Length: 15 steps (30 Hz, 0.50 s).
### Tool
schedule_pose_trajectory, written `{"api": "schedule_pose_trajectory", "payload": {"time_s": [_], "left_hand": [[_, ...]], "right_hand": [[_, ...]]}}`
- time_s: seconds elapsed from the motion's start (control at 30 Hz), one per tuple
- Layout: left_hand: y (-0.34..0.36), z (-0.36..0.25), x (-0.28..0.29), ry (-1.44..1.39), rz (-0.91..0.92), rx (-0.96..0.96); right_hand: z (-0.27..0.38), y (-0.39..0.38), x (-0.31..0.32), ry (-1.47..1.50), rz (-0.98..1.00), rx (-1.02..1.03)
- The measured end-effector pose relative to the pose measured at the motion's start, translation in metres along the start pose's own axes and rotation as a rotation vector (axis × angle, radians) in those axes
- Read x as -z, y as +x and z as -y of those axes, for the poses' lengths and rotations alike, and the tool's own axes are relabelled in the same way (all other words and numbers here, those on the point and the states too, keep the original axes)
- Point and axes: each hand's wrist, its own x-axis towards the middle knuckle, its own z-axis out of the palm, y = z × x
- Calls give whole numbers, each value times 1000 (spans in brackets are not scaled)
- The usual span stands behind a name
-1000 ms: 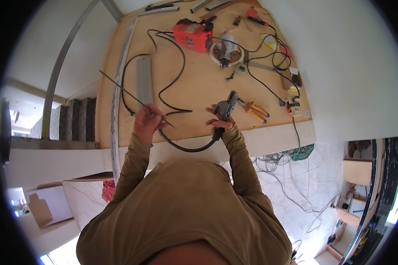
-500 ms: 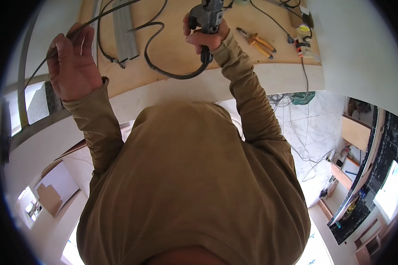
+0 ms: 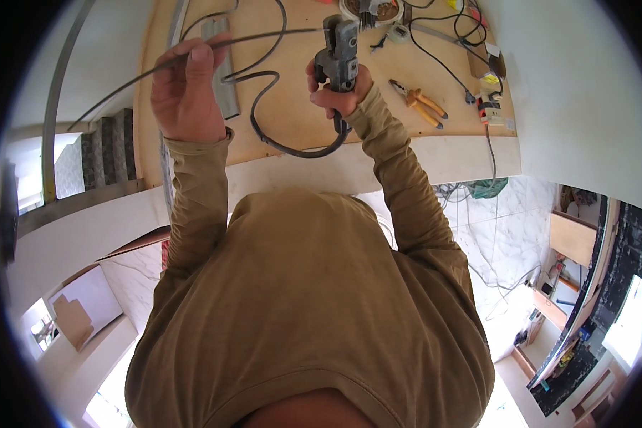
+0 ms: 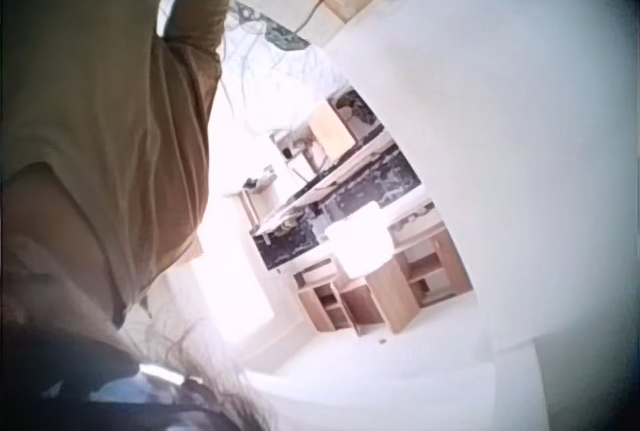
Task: The person prepares and uses a welding tool to weld a metal frame corner on a workbench.
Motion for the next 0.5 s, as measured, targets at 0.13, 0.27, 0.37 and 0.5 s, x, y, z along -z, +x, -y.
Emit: {"api": "schedule_pose_trajectory", "payload": {"time_s": [0.13, 0.27, 0.37, 0.5], "left_hand": [[-9, 0, 8, -67, -74, 102], [-19, -4, 44, -182, -178, 146], [-31, -15, 57, -314, -200, 357], [-48, -24, 71, -321, -208, 395]], "right_hand": [[1, 1, -8, -74, -72, -30], [0, 5, -39, -464, -323, 322], [16, -3, -54, -675, -401, 343], [26, -8, -67, -739, -370, 360]]}}
